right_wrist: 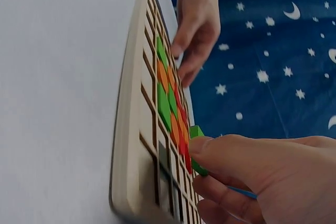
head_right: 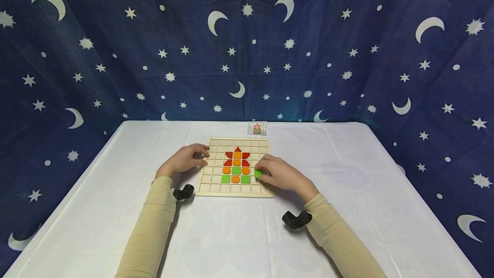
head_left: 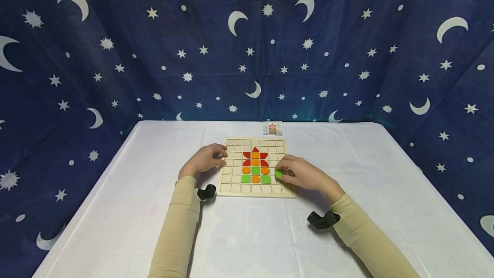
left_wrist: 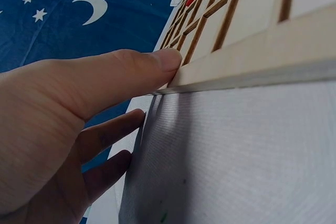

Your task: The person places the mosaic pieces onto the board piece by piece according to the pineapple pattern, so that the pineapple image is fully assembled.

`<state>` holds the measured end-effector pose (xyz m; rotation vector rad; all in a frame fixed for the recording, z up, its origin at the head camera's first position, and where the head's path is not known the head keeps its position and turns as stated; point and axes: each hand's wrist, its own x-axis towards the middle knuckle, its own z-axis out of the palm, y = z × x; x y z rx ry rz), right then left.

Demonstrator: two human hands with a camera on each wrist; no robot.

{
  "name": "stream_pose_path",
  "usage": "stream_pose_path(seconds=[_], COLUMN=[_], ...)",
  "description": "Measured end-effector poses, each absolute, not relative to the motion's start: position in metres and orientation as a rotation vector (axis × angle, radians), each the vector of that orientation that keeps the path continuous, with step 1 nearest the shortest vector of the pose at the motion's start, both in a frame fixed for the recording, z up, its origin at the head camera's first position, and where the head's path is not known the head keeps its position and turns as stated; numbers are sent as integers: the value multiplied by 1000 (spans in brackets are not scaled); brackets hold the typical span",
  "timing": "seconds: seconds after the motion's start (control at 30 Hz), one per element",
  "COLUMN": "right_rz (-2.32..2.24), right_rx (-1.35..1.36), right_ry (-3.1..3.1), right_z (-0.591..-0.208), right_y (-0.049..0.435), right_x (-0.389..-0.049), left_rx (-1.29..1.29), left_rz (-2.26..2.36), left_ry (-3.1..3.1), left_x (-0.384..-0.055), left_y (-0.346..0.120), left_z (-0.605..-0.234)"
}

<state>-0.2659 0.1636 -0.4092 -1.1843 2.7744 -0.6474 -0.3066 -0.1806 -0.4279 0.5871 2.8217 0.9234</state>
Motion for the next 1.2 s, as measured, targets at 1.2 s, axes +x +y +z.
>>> stream_pose_path(seconds=[1.2], right_rz=[-608], right_rx=[-1336], right_ry=[2739], right_z=[-418], right_y=[124], right_x=[-249], left_rx=[613], left_rz=[926], left_ry=[2820], left_x=[-308], left_y=[-181], left_z=[-429])
